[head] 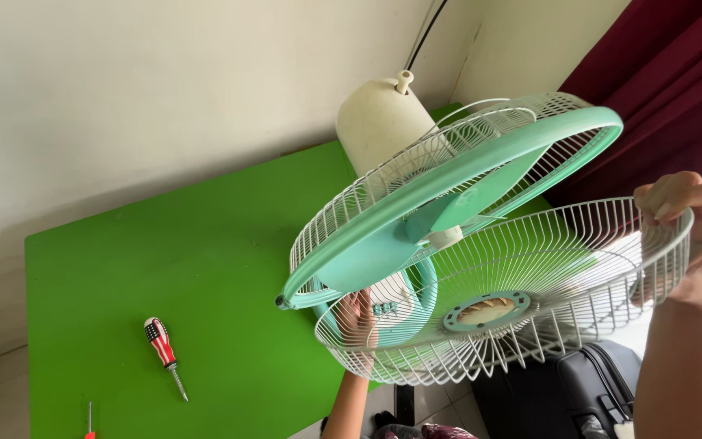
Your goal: The person assembles a table fan by attaching the front and rear wire cages to the fan head. They use a screwdriver to tighten the securing screw and adjust the fan's position on the green table.
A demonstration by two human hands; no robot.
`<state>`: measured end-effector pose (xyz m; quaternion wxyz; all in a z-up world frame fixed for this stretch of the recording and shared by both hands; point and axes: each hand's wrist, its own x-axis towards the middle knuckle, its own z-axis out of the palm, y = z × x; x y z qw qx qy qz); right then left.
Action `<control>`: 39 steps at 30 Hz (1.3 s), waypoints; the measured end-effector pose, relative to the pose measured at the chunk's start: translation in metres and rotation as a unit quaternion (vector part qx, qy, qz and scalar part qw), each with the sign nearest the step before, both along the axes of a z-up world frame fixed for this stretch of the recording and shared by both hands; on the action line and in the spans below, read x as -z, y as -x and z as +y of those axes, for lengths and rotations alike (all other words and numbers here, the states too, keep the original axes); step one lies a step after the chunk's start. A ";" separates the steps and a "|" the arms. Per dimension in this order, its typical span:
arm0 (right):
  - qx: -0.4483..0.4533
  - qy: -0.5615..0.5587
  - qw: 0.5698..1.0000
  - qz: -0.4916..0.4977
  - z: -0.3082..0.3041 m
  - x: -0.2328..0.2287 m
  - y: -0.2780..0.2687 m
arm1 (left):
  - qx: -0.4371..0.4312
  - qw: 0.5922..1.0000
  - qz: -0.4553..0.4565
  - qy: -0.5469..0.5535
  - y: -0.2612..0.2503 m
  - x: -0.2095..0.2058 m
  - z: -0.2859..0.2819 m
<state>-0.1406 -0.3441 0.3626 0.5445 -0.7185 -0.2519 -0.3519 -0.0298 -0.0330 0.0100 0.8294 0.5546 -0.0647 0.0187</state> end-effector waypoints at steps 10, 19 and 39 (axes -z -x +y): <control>0.031 0.032 0.999 0.002 -0.005 0.001 -0.002 | -0.024 0.998 0.002 -0.052 0.005 -0.025 0.001; 0.015 0.015 1.000 0.003 -0.001 0.001 -0.002 | -0.022 1.000 -0.009 -0.015 0.001 -0.002 -0.005; 0.064 0.083 0.993 -0.061 -0.001 -0.002 -0.037 | -0.116 0.890 -0.298 -0.326 -0.006 0.040 0.008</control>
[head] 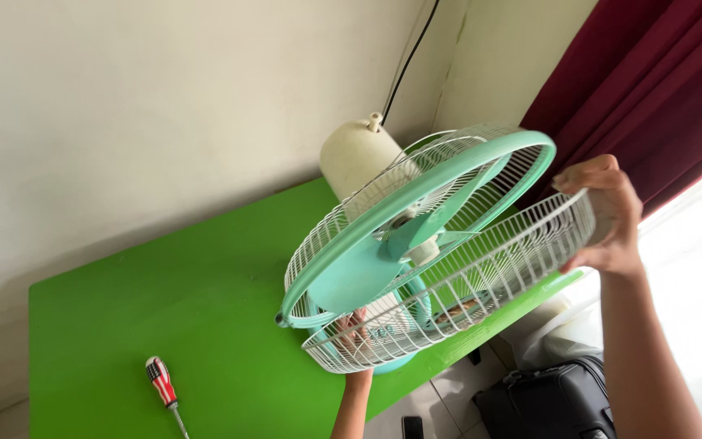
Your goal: The person assembles a table fan by attaching the front and rear wire cages to the fan head. They use a screwdriver to tighten the securing screw and adjust the fan's position on the green table.
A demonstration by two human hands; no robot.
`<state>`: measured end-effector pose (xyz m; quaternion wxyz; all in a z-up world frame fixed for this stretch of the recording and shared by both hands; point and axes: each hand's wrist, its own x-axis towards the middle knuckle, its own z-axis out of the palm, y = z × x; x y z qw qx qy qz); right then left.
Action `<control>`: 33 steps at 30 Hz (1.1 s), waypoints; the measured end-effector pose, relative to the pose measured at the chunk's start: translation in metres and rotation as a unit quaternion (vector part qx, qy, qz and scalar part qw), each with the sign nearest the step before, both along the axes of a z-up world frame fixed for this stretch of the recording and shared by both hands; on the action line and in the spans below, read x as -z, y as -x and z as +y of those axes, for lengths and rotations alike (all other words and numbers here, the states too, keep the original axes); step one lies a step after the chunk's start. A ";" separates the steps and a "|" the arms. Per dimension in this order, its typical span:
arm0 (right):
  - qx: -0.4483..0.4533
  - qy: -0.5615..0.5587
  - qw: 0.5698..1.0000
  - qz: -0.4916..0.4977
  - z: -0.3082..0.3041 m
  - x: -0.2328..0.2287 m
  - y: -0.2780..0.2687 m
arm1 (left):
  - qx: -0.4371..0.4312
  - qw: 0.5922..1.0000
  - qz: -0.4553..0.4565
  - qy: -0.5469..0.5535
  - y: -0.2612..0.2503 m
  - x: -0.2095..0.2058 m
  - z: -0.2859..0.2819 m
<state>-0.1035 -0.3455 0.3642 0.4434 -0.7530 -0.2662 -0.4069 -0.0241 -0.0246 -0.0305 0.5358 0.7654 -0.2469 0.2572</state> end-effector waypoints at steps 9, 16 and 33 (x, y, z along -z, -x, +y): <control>0.126 -0.037 0.991 -0.025 0.029 0.001 0.000 | -0.010 0.998 -0.013 -0.066 -0.005 0.009 0.002; 0.115 -0.031 0.991 -0.063 0.052 -0.016 -0.023 | -0.033 0.987 0.035 -0.155 -0.013 0.001 0.003; 0.234 -0.005 0.972 0.023 0.048 -0.019 -0.044 | 0.040 0.971 0.208 0.112 -0.013 -0.020 0.001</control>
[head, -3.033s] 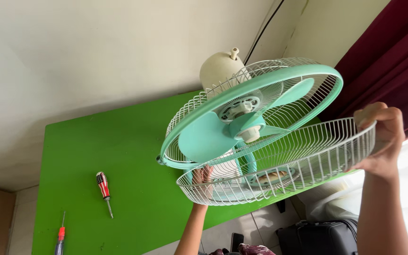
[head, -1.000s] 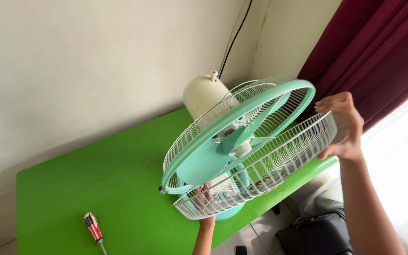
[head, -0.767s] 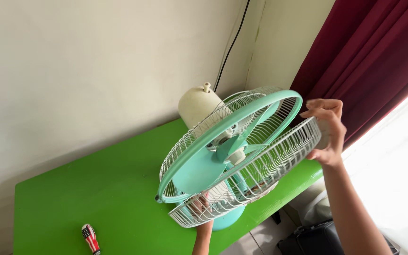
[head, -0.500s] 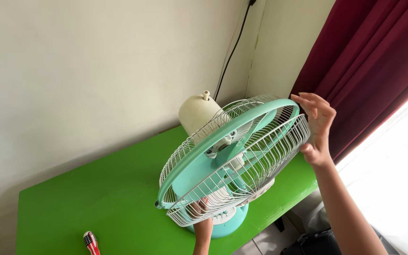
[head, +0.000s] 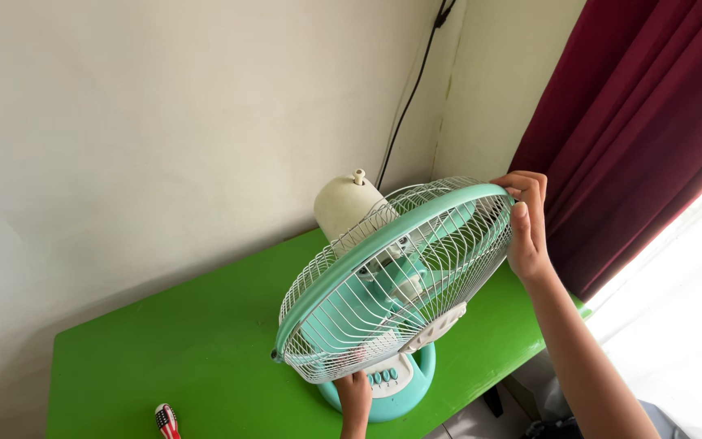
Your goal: The person assembles a table fan by attaching the front and rear wire cages to the fan head. They use a screwdriver to tighten the securing screw and adjust the fan's position on the green table.
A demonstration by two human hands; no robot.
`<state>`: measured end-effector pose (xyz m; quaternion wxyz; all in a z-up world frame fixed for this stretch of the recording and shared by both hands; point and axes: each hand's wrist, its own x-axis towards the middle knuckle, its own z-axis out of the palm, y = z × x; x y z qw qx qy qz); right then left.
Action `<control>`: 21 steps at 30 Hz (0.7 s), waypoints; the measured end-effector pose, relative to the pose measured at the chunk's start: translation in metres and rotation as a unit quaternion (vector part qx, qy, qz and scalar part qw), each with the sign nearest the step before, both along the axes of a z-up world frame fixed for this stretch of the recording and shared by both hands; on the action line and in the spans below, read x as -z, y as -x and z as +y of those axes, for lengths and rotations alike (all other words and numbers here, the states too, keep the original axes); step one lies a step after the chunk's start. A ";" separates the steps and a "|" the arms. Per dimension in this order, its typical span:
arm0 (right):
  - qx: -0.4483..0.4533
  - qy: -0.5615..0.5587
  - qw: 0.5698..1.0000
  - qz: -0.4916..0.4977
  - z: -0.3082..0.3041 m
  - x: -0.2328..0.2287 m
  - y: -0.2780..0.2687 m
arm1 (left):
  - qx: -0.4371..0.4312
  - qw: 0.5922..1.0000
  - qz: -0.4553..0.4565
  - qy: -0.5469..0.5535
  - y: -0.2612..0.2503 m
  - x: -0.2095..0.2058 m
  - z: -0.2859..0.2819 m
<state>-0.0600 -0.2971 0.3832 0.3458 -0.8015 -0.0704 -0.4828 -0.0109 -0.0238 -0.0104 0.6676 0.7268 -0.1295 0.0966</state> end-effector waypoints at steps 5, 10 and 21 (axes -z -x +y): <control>0.025 -0.007 1.000 -0.016 0.001 0.001 -0.005 | 0.013 1.000 0.021 0.014 -0.002 -0.005 0.003; 0.037 0.007 0.998 -0.041 0.005 0.001 -0.004 | 0.058 0.995 0.066 0.051 0.000 -0.014 0.016; 0.099 0.033 0.991 -0.084 0.003 0.006 -0.012 | -0.013 0.958 0.097 0.271 0.021 -0.100 0.031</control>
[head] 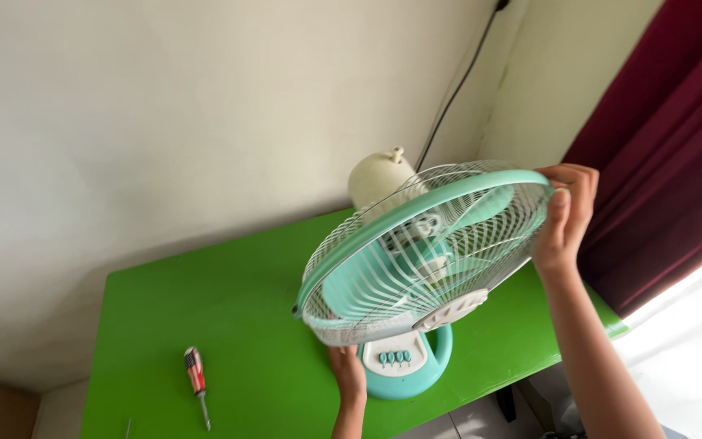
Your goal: The person assembles a table fan by attaching the front and rear wire cages to the fan head. They use a screwdriver to tighten the securing screw and adjust the fan's position on the green table.
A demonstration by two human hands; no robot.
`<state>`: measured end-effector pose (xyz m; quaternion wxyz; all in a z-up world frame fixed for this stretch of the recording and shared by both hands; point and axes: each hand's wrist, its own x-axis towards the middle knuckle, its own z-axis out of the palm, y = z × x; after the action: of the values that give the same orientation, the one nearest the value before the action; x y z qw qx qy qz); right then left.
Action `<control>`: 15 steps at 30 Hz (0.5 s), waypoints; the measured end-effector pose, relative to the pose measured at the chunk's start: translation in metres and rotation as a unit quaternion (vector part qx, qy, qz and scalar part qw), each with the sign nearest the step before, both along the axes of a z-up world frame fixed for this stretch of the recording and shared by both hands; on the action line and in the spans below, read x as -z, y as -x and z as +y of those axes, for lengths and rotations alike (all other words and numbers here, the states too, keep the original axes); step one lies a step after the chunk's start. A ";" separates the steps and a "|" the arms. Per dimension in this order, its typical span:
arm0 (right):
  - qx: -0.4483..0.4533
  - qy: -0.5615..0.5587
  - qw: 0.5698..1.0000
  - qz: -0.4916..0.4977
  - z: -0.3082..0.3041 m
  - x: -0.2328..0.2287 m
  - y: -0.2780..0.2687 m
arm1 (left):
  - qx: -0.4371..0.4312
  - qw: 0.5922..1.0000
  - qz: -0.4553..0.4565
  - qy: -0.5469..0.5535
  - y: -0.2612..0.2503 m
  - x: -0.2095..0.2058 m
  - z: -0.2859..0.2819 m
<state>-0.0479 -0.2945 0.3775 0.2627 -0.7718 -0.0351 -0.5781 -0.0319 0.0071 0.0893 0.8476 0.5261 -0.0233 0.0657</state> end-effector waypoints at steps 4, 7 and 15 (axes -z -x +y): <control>0.006 0.003 1.000 -0.007 -0.003 0.007 -0.001 | -0.098 0.971 -0.173 0.132 0.009 -0.064 0.019; -0.004 -0.009 1.000 -0.016 -0.009 0.010 -0.006 | -0.148 0.965 -0.216 0.007 -0.001 -0.099 0.041; -0.021 -0.024 0.999 -0.007 -0.011 0.014 -0.004 | 0.032 0.988 -0.133 0.072 -0.011 -0.124 0.057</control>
<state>-0.0435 -0.3053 0.3630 0.2933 -0.7603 -0.0392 -0.5783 -0.0206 0.0640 0.2129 0.8741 0.4494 -0.1481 0.1094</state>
